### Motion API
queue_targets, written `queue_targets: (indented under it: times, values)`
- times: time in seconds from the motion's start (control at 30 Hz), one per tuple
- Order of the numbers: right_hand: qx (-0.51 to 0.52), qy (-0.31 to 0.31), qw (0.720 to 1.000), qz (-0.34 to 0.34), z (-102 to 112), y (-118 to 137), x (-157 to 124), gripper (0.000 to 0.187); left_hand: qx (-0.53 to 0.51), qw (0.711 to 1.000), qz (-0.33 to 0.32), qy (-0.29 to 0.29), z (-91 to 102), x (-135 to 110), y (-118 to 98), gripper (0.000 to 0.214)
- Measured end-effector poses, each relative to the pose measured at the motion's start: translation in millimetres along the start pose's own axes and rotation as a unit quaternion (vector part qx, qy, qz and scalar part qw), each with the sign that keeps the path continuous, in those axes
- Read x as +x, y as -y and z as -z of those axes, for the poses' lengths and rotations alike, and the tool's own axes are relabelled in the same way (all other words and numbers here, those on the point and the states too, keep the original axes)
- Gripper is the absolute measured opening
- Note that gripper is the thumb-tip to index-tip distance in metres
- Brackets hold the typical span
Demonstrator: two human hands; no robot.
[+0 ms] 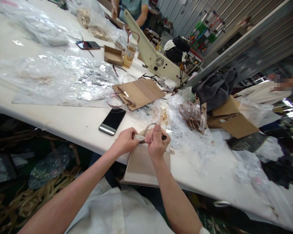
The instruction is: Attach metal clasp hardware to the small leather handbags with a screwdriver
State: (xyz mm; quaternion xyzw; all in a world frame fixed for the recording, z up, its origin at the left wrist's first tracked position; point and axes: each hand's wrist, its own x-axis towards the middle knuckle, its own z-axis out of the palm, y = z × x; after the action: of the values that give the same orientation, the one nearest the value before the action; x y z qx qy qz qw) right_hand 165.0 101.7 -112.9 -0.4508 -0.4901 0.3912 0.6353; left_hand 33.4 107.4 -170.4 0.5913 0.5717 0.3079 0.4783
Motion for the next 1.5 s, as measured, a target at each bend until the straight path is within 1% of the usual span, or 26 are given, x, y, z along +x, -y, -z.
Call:
queue_targets:
  times: [0.1, 0.2, 0.27, 0.33, 0.4, 0.43, 0.5, 0.6, 0.67, 0.7, 0.73, 0.77, 0.87, 0.93, 1.0, 1.07, 1.13, 1.2, 1.27, 1.33, 1.37, 1.43, 1.5]
  values:
    - [0.071, 0.005, 0.996, -0.054, 3.2, 12.7, 11.4, 0.067, 0.003, 1.0, -0.001, -0.003, -0.9, -1.6, -1.4, 0.015]
    - [0.091, 0.021, 0.99, -0.11, 3.2, 19.0, 12.1, 0.069, -0.005, 1.0, -0.004, -0.006, -0.9, -3.0, -1.0, 0.017]
    - [0.088, 0.036, 0.987, -0.128, 0.8, 17.4, 9.6, 0.07, -0.014, 1.0, -0.007, -0.007, -0.7, -3.3, 0.2, 0.018]
    - [0.082, 0.031, 0.987, -0.138, -2.3, 12.1, 10.3, 0.072, -0.021, 1.0, -0.009, -0.006, -0.5, -3.0, 1.8, 0.019]
    - [0.069, 0.019, 0.985, -0.158, -5.8, 4.2, 17.6, 0.073, -0.028, 0.999, -0.015, -0.002, -0.5, -2.5, 3.7, 0.019]
    - [0.062, 0.015, 0.982, -0.18, -7.6, -0.6, 23.9, 0.073, -0.031, 0.999, -0.019, 0.0, -0.5, -2.2, 4.6, 0.019]
    - [0.052, 0.007, 0.969, -0.242, -10.8, -11.6, 39.9, 0.074, -0.031, 0.999, -0.025, 0.004, -0.3, -1.4, 6.1, 0.021]
    - [0.043, 0.001, 0.938, -0.344, -12.6, -24.7, 62.5, 0.076, -0.027, 0.999, -0.028, 0.014, 1.0, -0.1, 6.8, 0.023]
    - [0.046, 0.014, 0.925, -0.376, -10.5, -24.7, 68.9, 0.077, -0.033, 0.999, -0.034, 0.02, 2.4, 0.5, 6.5, 0.023]
    - [0.054, 0.026, 0.926, -0.372, -8.6, -21.3, 68.0, 0.077, -0.039, 0.998, -0.037, 0.022, 3.1, 0.5, 6.2, 0.023]
    - [0.066, 0.033, 0.934, -0.35, -6.5, -15.9, 64.5, 0.077, -0.045, 0.998, -0.039, 0.022, 3.7, 0.3, 5.9, 0.022]
    - [0.08, 0.035, 0.946, -0.313, -4.3, -9.3, 58.7, 0.076, -0.049, 0.998, -0.042, 0.023, 4.2, -0.2, 5.7, 0.021]
    - [0.096, 0.01, 0.984, -0.151, 0.1, 11.0, 33.5, 0.072, -0.053, 0.997, -0.054, 0.022, 4.8, -1.7, 5.2, 0.018]
    - [0.069, -0.001, 0.995, -0.072, -0.2, 17.8, 16.4, 0.07, -0.052, 0.997, -0.062, 0.016, 4.8, -2.2, 5.5, 0.016]
    - [0.028, -0.001, 0.999, -0.035, -2.6, 17.0, 1.6, 0.068, -0.058, 0.996, -0.06, 0.015, 4.8, -2.3, 6.7, 0.017]
    - [-0.007, -0.006, 1.0, -0.013, -5.2, 10.9, -10.2, 0.067, -0.06, 0.996, -0.06, 0.02, 5.3, -2.7, 8.4, 0.019]
    - [-0.024, -0.015, 1.0, 0.009, -6.5, 4.3, -18.4, 0.065, -0.058, 0.995, -0.074, 0.023, 6.8, -3.5, 9.9, 0.021]
    - [-0.022, -0.019, 0.999, 0.021, -6.0, 1.2, -20.7, 0.064, -0.057, 0.994, -0.086, 0.026, 9.0, -4.3, 10.8, 0.022]
    - [0.001, -0.006, 1.0, 0.005, -3.8, 3.4, -14.7, 0.065, -0.068, 0.993, -0.082, 0.042, 11.4, -4.4, 11.1, 0.022]
    - [0.048, 0.001, 0.998, -0.036, -1.1, 8.7, 0.0, 0.069, -0.084, 0.992, -0.069, 0.062, 12.8, -3.5, 11.3, 0.022]
    - [0.072, -0.008, 0.996, -0.06, 0.0, 11.3, 9.7, 0.071, -0.089, 0.992, -0.063, 0.069, 13.0, -2.7, 11.5, 0.023]
    - [0.099, -0.044, 0.989, -0.104, 0.7, 13.8, 30.0, 0.074, -0.094, 0.992, -0.056, 0.069, 12.5, -0.9, 12.0, 0.024]
    - [0.093, -0.065, 0.982, -0.15, -1.2, 11.0, 47.1, 0.075, -0.096, 0.992, -0.052, 0.062, 11.5, 0.5, 12.8, 0.026]
